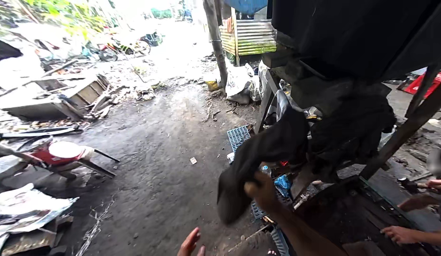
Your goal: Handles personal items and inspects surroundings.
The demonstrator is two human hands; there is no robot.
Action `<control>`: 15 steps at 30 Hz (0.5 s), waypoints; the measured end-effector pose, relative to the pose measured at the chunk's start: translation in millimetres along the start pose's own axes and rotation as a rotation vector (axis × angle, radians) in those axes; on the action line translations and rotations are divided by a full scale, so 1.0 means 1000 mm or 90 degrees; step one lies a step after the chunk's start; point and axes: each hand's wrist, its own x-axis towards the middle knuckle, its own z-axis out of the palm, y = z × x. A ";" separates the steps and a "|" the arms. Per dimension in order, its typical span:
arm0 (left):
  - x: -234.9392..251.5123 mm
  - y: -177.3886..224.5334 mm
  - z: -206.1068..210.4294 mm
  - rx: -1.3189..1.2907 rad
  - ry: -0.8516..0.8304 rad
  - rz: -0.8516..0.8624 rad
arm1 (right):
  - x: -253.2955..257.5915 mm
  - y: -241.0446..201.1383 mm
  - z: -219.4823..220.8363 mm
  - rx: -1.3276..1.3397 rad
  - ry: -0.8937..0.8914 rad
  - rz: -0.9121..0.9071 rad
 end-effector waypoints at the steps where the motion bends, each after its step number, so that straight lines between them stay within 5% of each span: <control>1: 0.019 0.013 -0.003 -0.010 -0.019 0.087 | -0.017 -0.021 0.002 0.024 -0.130 -0.027; 4: 0.064 0.046 -0.004 0.095 -0.195 0.245 | -0.034 -0.072 -0.003 0.092 -0.426 -0.095; 7: 0.068 0.057 0.021 0.062 -0.419 0.213 | -0.032 -0.109 -0.025 0.070 -0.515 -0.079; 12: 0.113 0.058 0.021 -0.276 -0.778 0.063 | -0.033 -0.153 -0.095 -0.190 -0.368 -0.098; 15: 0.168 0.086 0.009 -0.186 -0.784 0.198 | -0.037 -0.173 -0.133 -0.304 -0.223 -0.114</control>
